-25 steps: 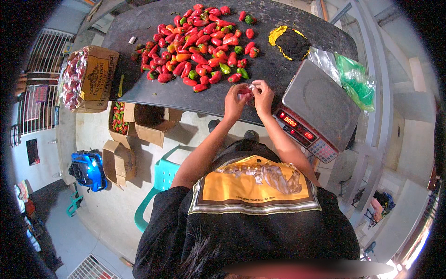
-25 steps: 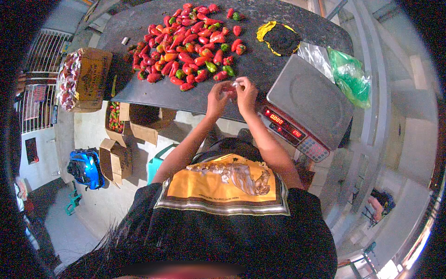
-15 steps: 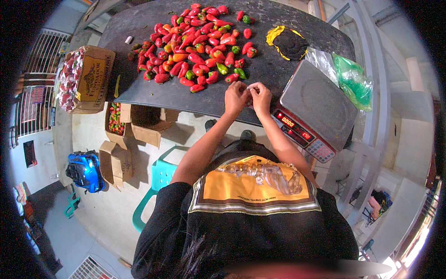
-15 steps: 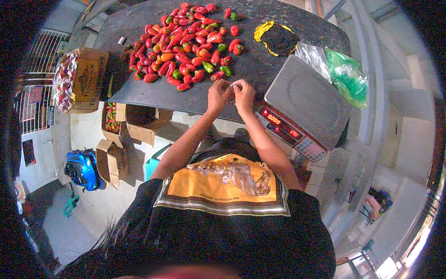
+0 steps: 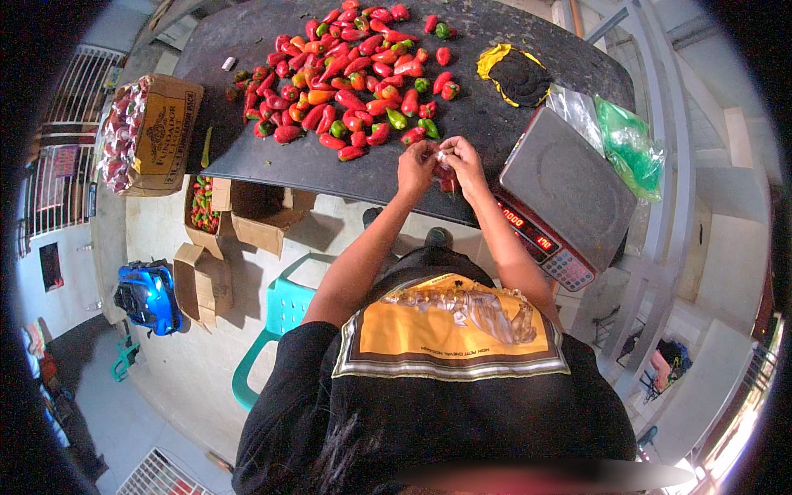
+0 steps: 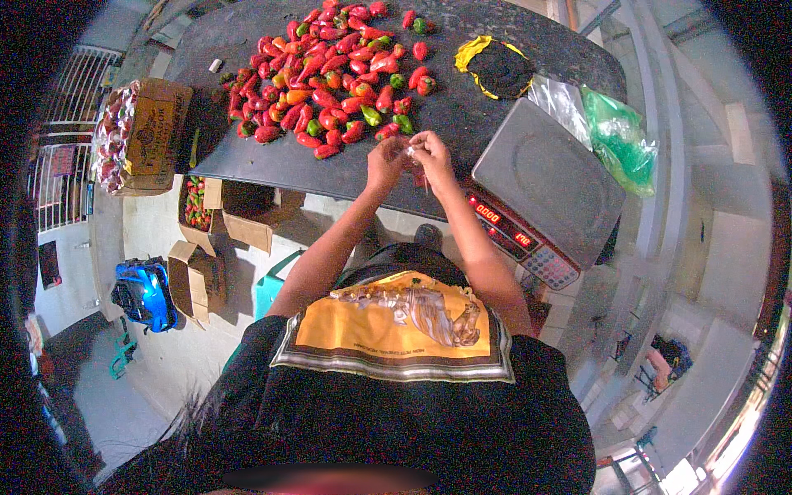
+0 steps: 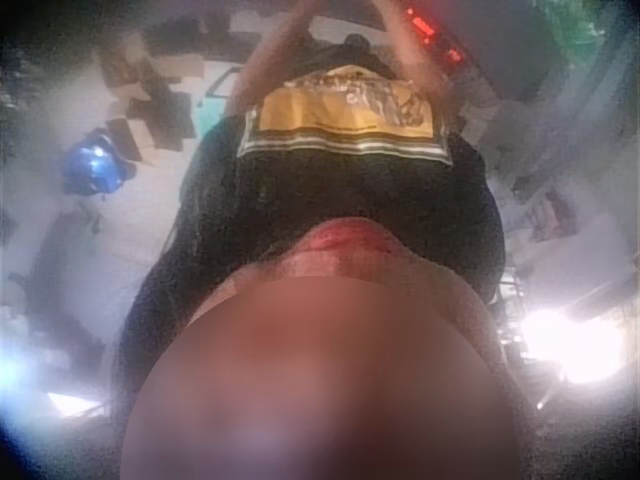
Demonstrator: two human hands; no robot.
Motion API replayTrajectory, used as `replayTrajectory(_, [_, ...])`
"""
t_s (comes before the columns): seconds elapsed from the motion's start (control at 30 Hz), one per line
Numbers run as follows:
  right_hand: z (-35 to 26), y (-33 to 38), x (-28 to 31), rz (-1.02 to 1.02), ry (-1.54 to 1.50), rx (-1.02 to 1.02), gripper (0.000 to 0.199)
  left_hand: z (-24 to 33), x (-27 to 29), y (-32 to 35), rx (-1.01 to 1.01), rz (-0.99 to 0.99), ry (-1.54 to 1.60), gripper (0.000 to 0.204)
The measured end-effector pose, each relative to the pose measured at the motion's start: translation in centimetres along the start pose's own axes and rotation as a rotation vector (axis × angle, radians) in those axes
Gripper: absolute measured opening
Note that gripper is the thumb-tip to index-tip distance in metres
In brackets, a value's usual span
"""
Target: The person selects red and green peppers from a large pile on a table, places them on a digital scale, and then transfers them into a plastic bag. They tie the bag and place it into a cardboard box. This process is repeated multiple times throughout the video.
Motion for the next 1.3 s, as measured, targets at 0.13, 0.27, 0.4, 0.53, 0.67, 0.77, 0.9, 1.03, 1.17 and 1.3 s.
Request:
replayTrajectory(0.13, [0.4, -0.2, 0.5, 0.053, -0.098, -0.051, 0.018, 0.3, -0.2, 0.1, 0.087, 0.027, 0.054, 0.013])
replayTrajectory(0.27, [1.0, -0.4, 0.3, 0.178, 0.002, -0.033, 0.017, 1.7, -0.2, 1.2, 0.047, 0.09, 0.207, 0.013])
replayTrajectory(0.4, [0.6, -0.3, -0.1, 0.224, 0.124, -0.029, 0.013, 3.0, 0.0, 1.6, -0.118, 0.172, -0.001, 0.013])
replayTrajectory(0.53, [0.3, -0.3, 0.0, 0.253, 0.2, 0.026, 0.009, 4.4, 0.1, 1.4, -0.146, 0.103, -0.151, 0.012])
replayTrajectory(0.67, [-1.8, 0.2, -0.9, 0.244, 0.614, 0.073, 0.008, 4.3, -0.3, 1.5, -0.171, 0.091, -0.265, 0.011])
replayTrajectory(0.77, [-2.3, 0.8, -1.0, 0.227, 0.783, 0.106, 0.011, 5.0, -0.5, 1.5, -0.144, 0.087, -0.267, 0.009])
replayTrajectory(0.9, [-1.9, 0.5, -0.9, 0.197, 0.877, 0.26, 0.012, 6.1, 0.4, 0.9, -0.163, 0.151, -0.324, 0.009])
replayTrajectory(1.03, [-3.7, -0.7, -1.0, 0.132, 0.87, 0.301, 0.013, 7.2, 1.3, 0.2, -0.14, 0.19, -0.342, 0.009])
replayTrajectory(1.17, [-3.9, -1.6, -1.3, 0.049, 0.767, 0.33, 0.013, 8.9, 2.9, 0.2, -0.155, 0.308, -0.304, 0.013])
replayTrajectory(1.3, [-3.3, -0.7, -2.6, -0.072, 0.689, 0.247, 0.015, 7.9, 4.1, 1.8, -0.084, 0.301, -0.301, 0.012])
Point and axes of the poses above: each hand's wrist, its own y-axis away from the middle knuckle, its own x-axis out of the back of the hand, z = x × y, the point moved 2 cm from there along -y, towards the middle knuckle, and after that the axes turned 11 degrees about -z, right-handed, at the moved point
